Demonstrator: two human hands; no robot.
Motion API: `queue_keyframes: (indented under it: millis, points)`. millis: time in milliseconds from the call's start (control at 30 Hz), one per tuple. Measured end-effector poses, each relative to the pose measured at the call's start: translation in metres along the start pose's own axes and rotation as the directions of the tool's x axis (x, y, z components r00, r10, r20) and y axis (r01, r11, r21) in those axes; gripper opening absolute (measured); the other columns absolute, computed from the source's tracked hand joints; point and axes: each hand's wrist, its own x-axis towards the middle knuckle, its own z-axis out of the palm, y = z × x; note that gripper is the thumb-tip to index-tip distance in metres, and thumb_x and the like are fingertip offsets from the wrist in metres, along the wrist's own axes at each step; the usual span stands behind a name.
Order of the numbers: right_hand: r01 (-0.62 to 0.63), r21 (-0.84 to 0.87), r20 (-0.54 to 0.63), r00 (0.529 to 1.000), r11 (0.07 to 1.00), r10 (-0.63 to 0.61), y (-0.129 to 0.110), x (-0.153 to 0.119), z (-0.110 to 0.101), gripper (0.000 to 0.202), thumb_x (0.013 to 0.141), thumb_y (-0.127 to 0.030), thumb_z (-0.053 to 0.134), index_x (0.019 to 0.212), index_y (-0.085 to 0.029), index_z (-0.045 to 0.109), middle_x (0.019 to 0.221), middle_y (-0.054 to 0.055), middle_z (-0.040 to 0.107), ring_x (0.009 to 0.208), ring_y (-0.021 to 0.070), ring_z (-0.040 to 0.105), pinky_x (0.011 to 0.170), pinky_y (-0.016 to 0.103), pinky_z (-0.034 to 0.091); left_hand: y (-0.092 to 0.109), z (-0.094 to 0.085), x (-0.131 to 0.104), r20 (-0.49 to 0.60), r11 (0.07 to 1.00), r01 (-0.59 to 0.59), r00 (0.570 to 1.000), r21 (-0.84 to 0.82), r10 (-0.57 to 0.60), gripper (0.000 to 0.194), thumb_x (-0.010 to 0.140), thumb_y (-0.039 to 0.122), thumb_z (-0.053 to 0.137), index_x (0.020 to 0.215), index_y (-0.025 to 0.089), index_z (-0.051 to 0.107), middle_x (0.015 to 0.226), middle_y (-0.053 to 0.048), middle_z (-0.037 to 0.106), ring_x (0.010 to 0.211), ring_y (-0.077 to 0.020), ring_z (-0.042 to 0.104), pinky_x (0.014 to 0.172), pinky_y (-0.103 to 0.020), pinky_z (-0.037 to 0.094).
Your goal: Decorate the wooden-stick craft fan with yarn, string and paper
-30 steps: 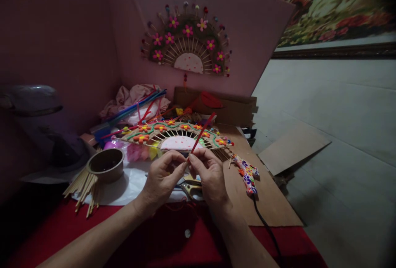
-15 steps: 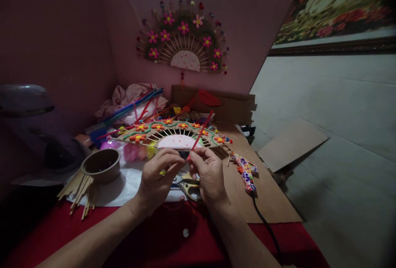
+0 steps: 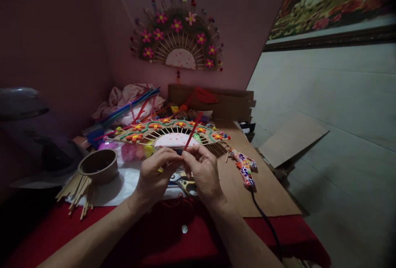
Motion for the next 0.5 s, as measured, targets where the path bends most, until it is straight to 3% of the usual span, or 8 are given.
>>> queue_keyframes:
  millis: [367,500]
  points:
    - [0.024,0.026,0.132,0.991,0.999,-0.027,-0.001,-0.0039,0.0026,0.016,0.078,-0.033,0.063,0.079,-0.017,0.06,0.054,-0.007,0.048,0.043,0.0055,0.038,0.041,0.019,0.031,0.008,-0.001,-0.0006,0.004,0.961,0.219,0.975,-0.172,-0.221,0.007,0.083,0.016,0.059,0.077,0.018,0.064,0.069,0.0,0.061,0.061,-0.011,0.056,0.057,-0.023,0.046]
    - [0.072,0.003,0.021,0.997,0.997,-0.072,0.0005,-0.0052,0.0031,0.016,0.077,-0.031,0.067,0.079,-0.017,0.06,0.056,-0.005,0.052,0.044,0.0062,0.042,0.042,0.02,0.034,0.0085,0.001,0.0005,-0.049,0.89,0.349,0.924,-0.294,-0.379,0.004,0.079,0.017,0.063,0.083,0.018,0.063,0.071,0.001,0.062,0.059,-0.0099,0.055,0.052,-0.021,0.045]
